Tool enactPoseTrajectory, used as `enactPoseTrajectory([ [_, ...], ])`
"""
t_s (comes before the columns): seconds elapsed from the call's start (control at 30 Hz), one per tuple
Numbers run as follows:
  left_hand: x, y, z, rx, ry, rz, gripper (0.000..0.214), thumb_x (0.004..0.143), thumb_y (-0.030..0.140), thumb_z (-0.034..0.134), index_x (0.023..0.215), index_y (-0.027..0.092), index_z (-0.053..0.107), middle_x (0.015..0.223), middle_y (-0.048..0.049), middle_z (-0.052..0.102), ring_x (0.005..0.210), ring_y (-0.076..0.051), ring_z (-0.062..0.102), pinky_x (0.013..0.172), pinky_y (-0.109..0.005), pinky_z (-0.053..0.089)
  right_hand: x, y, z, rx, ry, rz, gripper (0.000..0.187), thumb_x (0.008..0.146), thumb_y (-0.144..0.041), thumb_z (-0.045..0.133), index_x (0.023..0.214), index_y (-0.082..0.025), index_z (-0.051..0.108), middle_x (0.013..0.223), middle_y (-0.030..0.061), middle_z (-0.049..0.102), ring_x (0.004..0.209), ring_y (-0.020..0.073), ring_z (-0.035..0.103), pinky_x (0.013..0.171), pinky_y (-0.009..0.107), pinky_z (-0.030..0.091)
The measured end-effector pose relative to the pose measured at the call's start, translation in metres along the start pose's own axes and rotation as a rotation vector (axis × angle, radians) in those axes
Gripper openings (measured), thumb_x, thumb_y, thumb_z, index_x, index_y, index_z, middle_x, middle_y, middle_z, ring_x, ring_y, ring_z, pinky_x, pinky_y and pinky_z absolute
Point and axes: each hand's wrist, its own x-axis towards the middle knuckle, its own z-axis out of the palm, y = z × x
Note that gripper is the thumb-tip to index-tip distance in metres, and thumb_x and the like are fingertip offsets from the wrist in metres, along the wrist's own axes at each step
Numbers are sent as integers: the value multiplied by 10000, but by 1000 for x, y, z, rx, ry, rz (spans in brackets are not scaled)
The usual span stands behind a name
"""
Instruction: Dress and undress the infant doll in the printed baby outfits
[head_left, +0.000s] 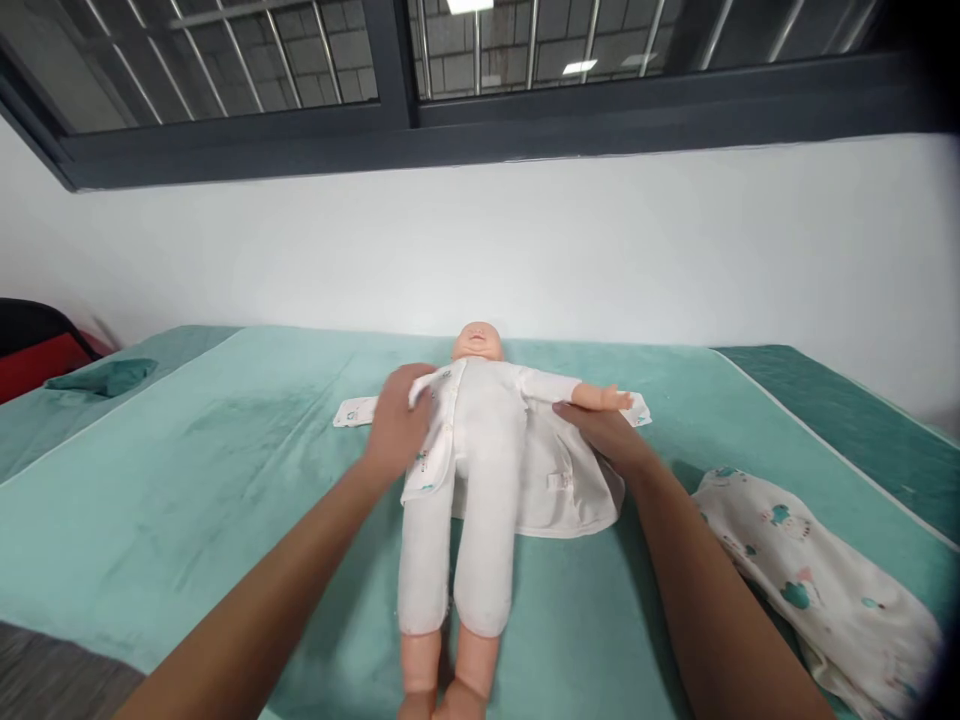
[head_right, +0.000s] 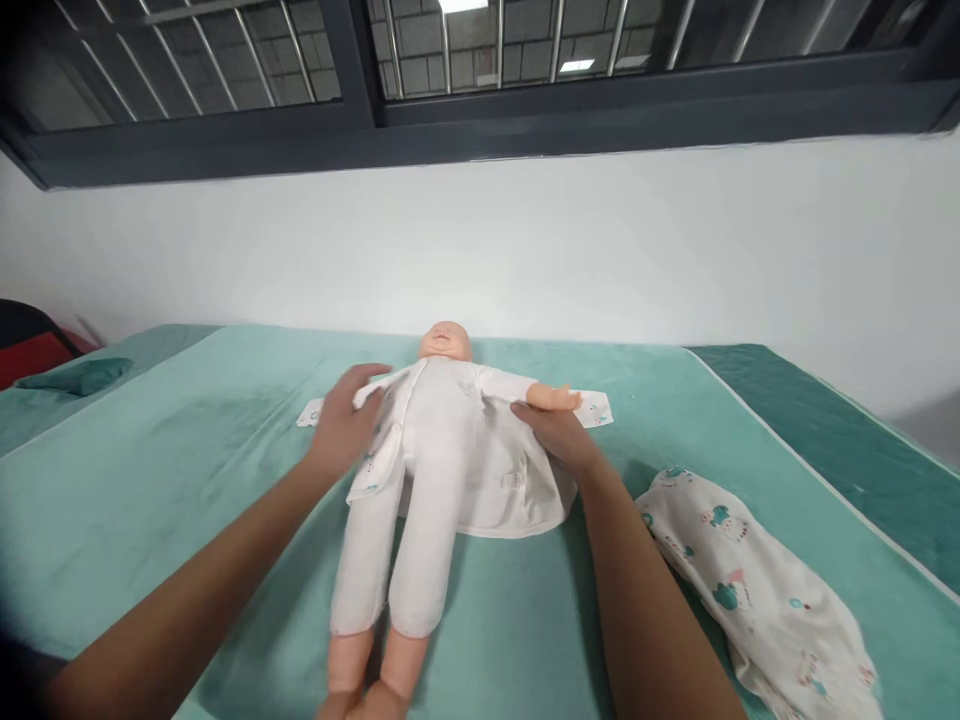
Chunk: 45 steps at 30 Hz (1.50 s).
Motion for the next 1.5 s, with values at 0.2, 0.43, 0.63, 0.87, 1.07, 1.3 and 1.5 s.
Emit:
enactPoseTrajectory([
  [0.2, 49, 92, 65, 209, -585, 382, 574, 863, 153, 501, 1426, 189, 395, 1477, -108, 498, 1354, -247, 458, 1097, -421, 387, 8, -2, 3, 24, 90, -35, 378, 745, -321, 719, 1102, -198, 701, 1238, 67, 687, 1227, 292, 567, 1104, 444, 380],
  [0.43, 71, 105, 93, 497, -675, 519, 298, 912, 290, 511, 1182, 164, 530, 1166, -126, 635, 1074, -277, 589, 850, -410, 467, 9, -17, -4, 427, 89, 9, 369, 771, -383, 702, 1111, -242, 672, 904, 7, 706, 821, 201, 660, 778, 333, 532],
  [0.63, 73, 109, 84, 636, -636, 539, 303, 855, 216, 565, 1158, 197, 561, 1109, -119, 629, 1046, -278, 564, 853, -431, 426, 5, -29, -22, 512, 179, 14, 534, 826, -537, 655, 1281, -276, 558, 811, -27, 603, 670, 155, 591, 624, 280, 490],
  [0.87, 70, 112, 94, 791, -670, 458, 358, 818, 201, 631, 1176, 208, 630, 1167, -151, 627, 1124, -328, 507, 930, -513, 369, -1, -37, -24, 535, 219, -5, 490, 807, -510, 691, 1220, -266, 591, 748, -34, 526, 628, 137, 543, 638, 284, 520],
  [1.07, 63, 120, 127, 842, -608, 295, 425, 799, 215, 674, 1216, 139, 641, 1197, -215, 631, 1127, -372, 491, 984, -595, 315, -18, -40, -5, 577, 214, 62, 519, 827, -507, 681, 1285, -287, 573, 898, 2, 630, 792, 193, 658, 794, 359, 583],
  [1.3, 66, 105, 140, 628, -628, 294, 571, 772, 400, 688, 1283, 179, 561, 1281, -185, 580, 1154, -341, 515, 993, -542, 363, -38, -53, 13, 531, -32, 78, 562, 808, -483, 693, 1337, -351, 556, 1268, 20, 658, 1155, 309, 637, 938, 461, 543],
  [1.5, 79, 85, 94, -89, -658, 363, 222, 798, 142, 434, 938, 223, 586, 934, -11, 671, 818, -181, 594, 707, -322, 447, -45, -56, 34, 456, -328, -42, 721, 739, -306, 784, 1396, -362, 492, 1397, 19, 571, 1263, 291, 556, 994, 433, 508],
])
